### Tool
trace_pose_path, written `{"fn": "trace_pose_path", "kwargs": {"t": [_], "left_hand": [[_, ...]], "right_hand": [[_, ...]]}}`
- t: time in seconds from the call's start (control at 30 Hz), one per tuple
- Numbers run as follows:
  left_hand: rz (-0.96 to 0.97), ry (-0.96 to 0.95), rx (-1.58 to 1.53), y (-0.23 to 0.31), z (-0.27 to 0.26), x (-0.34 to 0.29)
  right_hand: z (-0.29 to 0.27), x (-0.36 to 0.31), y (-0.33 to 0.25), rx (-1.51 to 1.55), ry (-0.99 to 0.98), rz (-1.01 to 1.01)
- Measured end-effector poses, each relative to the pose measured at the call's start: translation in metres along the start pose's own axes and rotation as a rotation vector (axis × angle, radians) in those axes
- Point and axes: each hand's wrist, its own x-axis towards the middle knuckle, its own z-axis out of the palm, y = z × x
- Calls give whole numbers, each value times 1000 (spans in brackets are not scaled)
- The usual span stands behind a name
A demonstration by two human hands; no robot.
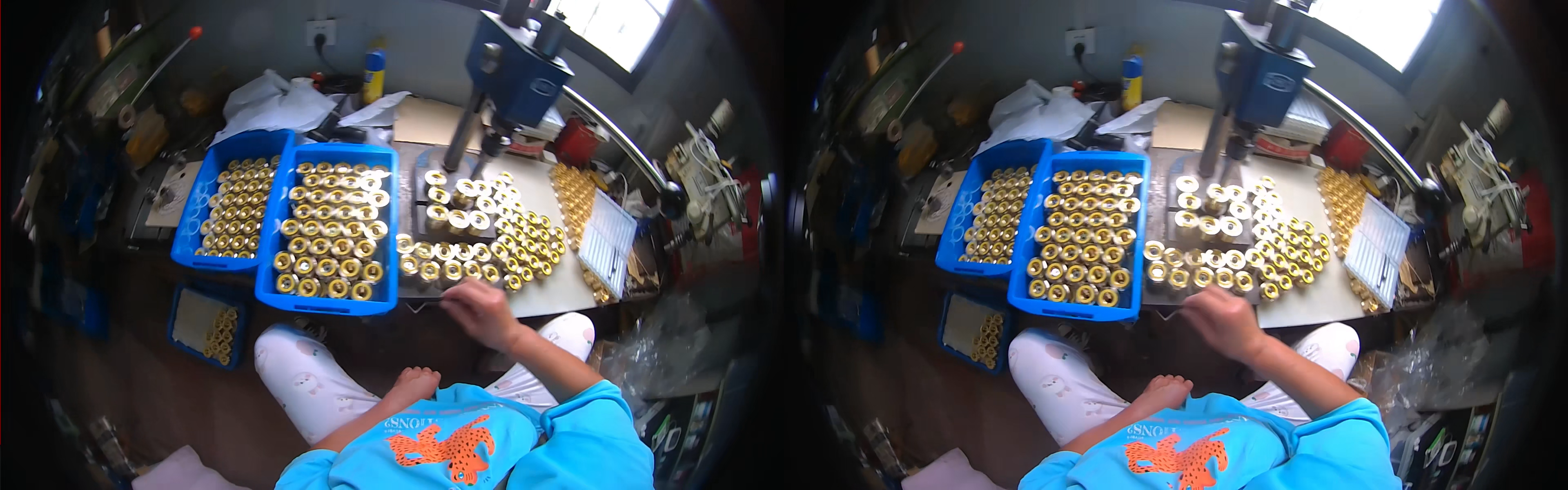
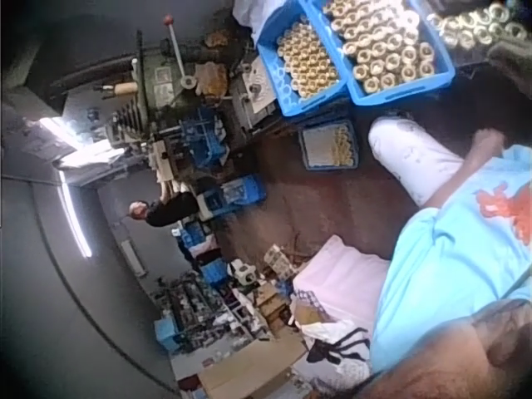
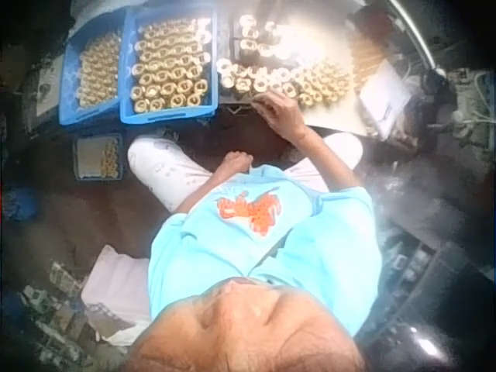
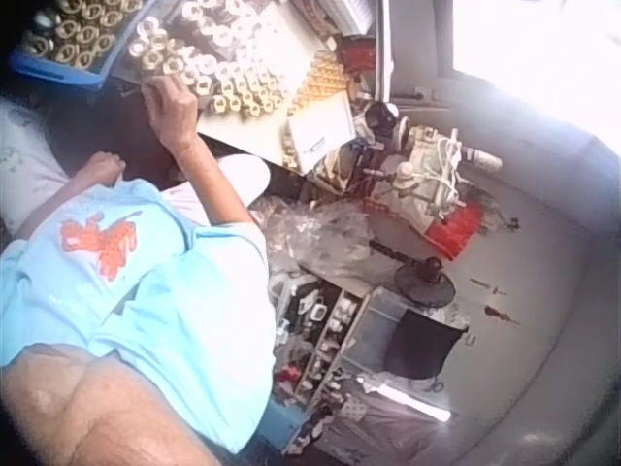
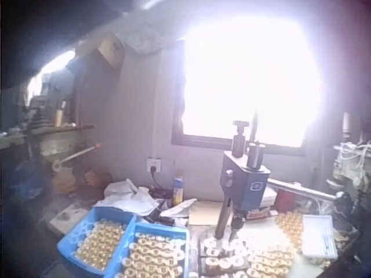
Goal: The person sorts and arranges small gold-colored metal parts by hand, taking them from a blue bin and placing them onto a workbench.
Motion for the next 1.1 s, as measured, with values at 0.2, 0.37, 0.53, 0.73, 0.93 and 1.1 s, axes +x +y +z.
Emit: {"fn": "trace_pose_path", "kwargs": {"t": [0.2,0.37,0.53,0.73,0.93,1.1], "left_hand": [[-31,-29,16,8,1,-3],[-49,-127,73,11,8,7],[-118,-195,141,10,24,11],[-156,-216,200,6,44,18],[-172,-210,219,14,55,16],[-183,-198,198,23,49,22]], "right_hand": [[-123,-84,114,-153,328,458],[-223,-174,213,-460,454,694],[-262,-236,281,-614,436,897],[-274,-259,326,-697,471,900],[-287,-253,341,-695,422,898],[-293,-250,360,-799,413,722]]}}
